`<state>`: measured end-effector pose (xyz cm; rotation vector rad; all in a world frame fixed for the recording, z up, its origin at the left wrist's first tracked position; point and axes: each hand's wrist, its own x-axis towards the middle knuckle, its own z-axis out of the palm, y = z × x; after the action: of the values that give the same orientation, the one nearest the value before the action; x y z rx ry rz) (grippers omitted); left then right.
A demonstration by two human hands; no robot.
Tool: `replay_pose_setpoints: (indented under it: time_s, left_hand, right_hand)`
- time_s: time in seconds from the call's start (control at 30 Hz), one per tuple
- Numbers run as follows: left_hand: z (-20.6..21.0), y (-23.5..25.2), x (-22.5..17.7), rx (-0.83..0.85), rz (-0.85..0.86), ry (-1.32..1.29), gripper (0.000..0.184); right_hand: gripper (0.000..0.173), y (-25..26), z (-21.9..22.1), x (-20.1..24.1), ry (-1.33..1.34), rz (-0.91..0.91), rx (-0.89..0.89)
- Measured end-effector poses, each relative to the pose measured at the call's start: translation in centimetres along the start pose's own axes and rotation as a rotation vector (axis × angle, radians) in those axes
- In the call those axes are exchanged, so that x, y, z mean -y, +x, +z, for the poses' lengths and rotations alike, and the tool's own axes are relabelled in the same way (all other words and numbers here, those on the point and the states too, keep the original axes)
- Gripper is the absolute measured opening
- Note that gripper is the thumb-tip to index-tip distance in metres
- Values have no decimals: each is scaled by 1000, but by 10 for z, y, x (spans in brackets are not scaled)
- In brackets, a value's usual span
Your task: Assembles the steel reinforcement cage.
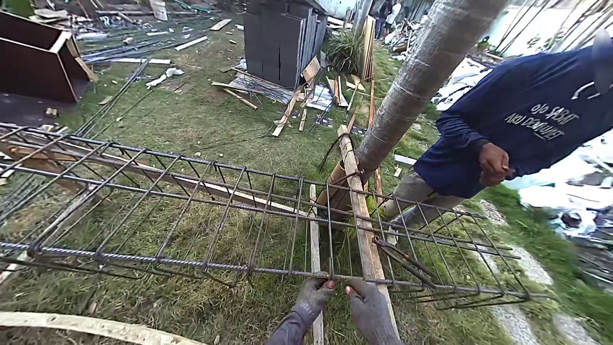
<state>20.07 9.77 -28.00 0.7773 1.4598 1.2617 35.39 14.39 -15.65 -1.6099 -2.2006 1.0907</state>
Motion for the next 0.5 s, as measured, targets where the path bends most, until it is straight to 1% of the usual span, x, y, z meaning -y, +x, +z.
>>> replay_pose_setpoints:
  time_s: [0.07,0.17,0.23,0.27,0.33,0.4,0.5]
  left_hand:
    - [-5,0,0,6,-9,2,28]
    - [-9,1,3,22,6,19,34]
    - [-9,2,4,22,40,66,38]
    - [-10,2,3,23,62,105,39]
    - [-10,0,-2,25,71,200,35]
    - [-9,-3,-6,8,36,310,32]
    - [-2,-11,-14,-76,-23,403,34]
  right_hand:
    - [29,1,4,3,-71,5,10]
    - [27,1,12,14,-149,-49,-39]
    - [23,2,17,23,-267,-99,-87]
    - [23,3,19,29,-332,-93,-78]
    - [26,7,19,45,-433,-39,1]
    - [27,15,21,55,-504,12,77]
    - [29,23,24,72,-572,127,188]
